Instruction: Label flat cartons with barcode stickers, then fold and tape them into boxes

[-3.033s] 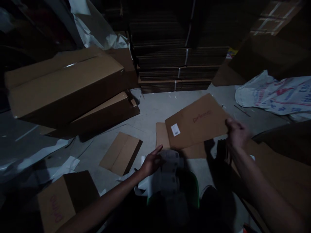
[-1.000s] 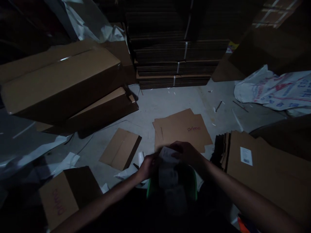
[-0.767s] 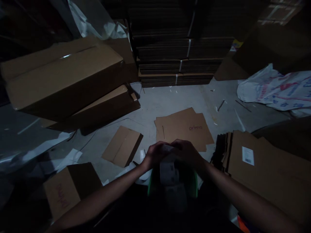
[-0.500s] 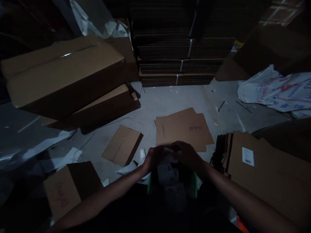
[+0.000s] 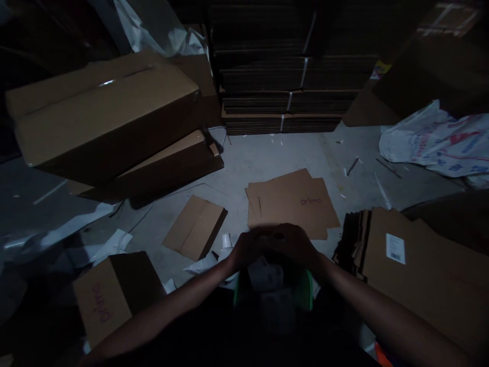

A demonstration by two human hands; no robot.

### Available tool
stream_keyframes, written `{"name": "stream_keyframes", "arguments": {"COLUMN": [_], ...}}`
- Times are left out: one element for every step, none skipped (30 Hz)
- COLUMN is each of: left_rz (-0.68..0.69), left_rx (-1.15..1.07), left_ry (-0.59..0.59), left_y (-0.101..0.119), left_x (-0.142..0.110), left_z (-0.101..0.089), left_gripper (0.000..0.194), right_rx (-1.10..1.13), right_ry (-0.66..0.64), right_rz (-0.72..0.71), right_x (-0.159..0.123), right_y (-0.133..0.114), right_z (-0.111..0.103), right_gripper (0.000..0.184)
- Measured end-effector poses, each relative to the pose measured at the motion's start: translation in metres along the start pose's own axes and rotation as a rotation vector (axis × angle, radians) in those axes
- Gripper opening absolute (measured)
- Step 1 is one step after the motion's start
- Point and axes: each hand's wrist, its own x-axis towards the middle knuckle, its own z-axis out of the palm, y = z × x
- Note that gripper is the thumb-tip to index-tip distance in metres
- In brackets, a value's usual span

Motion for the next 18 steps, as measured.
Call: {"name": "stream_keyframes", "arguments": {"left_rz": [-0.02,-0.045,-0.069,-0.096,-0.126,-0.155,-0.181,-0.204,-0.219,-0.226,-0.225,-0.222,-0.217,-0.213,-0.213,-0.216,-0.219,-0.224], "left_rx": [0.067,0.128,0.184,0.237,0.282,0.317,0.34,0.355,0.356,0.342,0.311,0.265,0.209,0.151,0.099,0.061,0.035,0.019], "left_ry": [-0.028,-0.055,-0.084,-0.119,-0.154,-0.179,-0.193,-0.196,-0.185,-0.165,-0.142,-0.123,-0.106,-0.087,-0.073,-0.065,-0.06,-0.058], "left_y": [-0.001,-0.004,-0.008,-0.014,-0.02,-0.027,-0.033,-0.039,-0.044,-0.047,-0.05,-0.051,-0.05,-0.049,-0.047,-0.045,-0.043,-0.042], "left_x": [0.002,0.003,0.003,0.002,0.0,-0.003,-0.008,-0.012,-0.017,-0.021,-0.024,-0.026,-0.027,-0.028,-0.027,-0.027,-0.026,-0.025], "left_z": [-0.001,-0.002,-0.003,-0.003,-0.003,-0.003,-0.002,-0.001,-0.001,0.0,0.0,0.0,0.0,0.0,0.001,0.001,0.001,0.001], "left_gripper": [0.037,0.032,0.029,0.028,0.026,0.024,0.025,0.029,0.033,0.037,0.04,0.042,0.043,0.044,0.044,0.044,0.044,0.044], "right_rx": [-0.017,-0.021,-0.008,0.026,0.085,0.176,0.286,0.395,0.49,0.561,0.604,0.621,0.622,0.623,0.621,0.614,0.602,0.585], "right_ry": [-0.004,-0.004,0.001,0.018,0.047,0.095,0.165,0.243,0.315,0.371,0.404,0.42,0.424,0.432,0.443,0.454,0.462,0.465], "right_rz": [-0.016,-0.039,-0.063,-0.075,-0.065,-0.022,0.053,0.142,0.228,0.3,0.351,0.386,0.408,0.428,0.447,0.463,0.475,0.485], "right_x": [0.002,0.005,0.008,0.013,0.019,0.027,0.036,0.046,0.056,0.067,0.077,0.087,0.095,0.103,0.11,0.115,0.12,0.123], "right_y": [0.006,0.014,0.023,0.034,0.047,0.06,0.072,0.085,0.096,0.106,0.114,0.122,0.128,0.133,0.138,0.142,0.146,0.149], "right_z": [0.0,-0.002,-0.005,-0.008,-0.011,-0.013,-0.013,-0.011,-0.006,0.001,0.01,0.021,0.032,0.042,0.051,0.059,0.064,0.069], "right_gripper": [0.02,0.017,0.014,0.012,0.013,0.015,0.02,0.027,0.035,0.043,0.049,0.053,0.056,0.057,0.058,0.058,0.057,0.056]}}
